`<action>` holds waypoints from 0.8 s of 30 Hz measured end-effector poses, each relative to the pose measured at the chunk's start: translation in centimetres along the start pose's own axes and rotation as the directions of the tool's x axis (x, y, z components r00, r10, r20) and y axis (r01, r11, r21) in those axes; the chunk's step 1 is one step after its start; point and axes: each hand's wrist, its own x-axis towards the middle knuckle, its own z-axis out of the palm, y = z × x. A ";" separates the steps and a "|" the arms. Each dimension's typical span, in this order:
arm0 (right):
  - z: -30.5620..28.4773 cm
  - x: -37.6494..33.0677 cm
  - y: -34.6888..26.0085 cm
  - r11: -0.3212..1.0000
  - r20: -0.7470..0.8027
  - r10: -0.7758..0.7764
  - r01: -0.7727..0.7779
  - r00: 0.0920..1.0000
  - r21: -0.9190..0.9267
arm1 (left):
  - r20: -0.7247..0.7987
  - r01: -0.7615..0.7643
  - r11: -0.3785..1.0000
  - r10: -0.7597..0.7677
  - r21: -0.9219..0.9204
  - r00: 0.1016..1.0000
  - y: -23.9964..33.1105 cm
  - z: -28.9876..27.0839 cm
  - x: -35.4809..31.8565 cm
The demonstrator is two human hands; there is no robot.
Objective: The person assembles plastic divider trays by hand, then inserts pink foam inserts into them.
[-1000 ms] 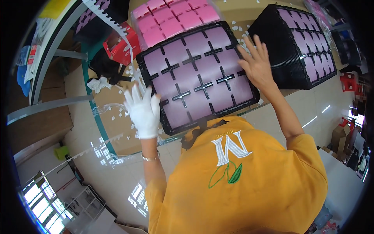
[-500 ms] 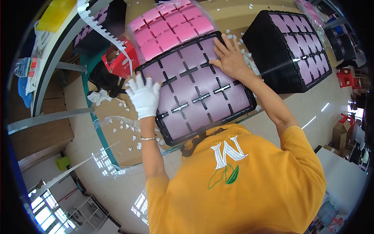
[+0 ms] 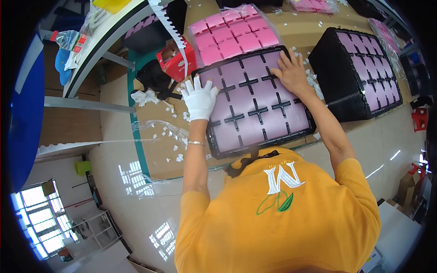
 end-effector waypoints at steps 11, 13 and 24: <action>-1.8 -1.7 0.5 0.998 0.074 0.052 -0.055 0.996 0.030 | 0.055 -0.071 0.996 0.068 0.050 0.996 -2.2 -1.2 0.7; -2.9 -2.0 0.3 0.995 0.026 0.094 -0.094 0.995 0.013 | 0.043 -0.066 0.995 0.063 0.078 0.997 -2.4 -2.9 0.6; 0.4 -4.8 6.7 0.592 0.336 0.443 -0.553 0.831 0.586 | 0.481 0.621 0.452 -0.395 -0.640 0.783 -5.3 1.7 -6.9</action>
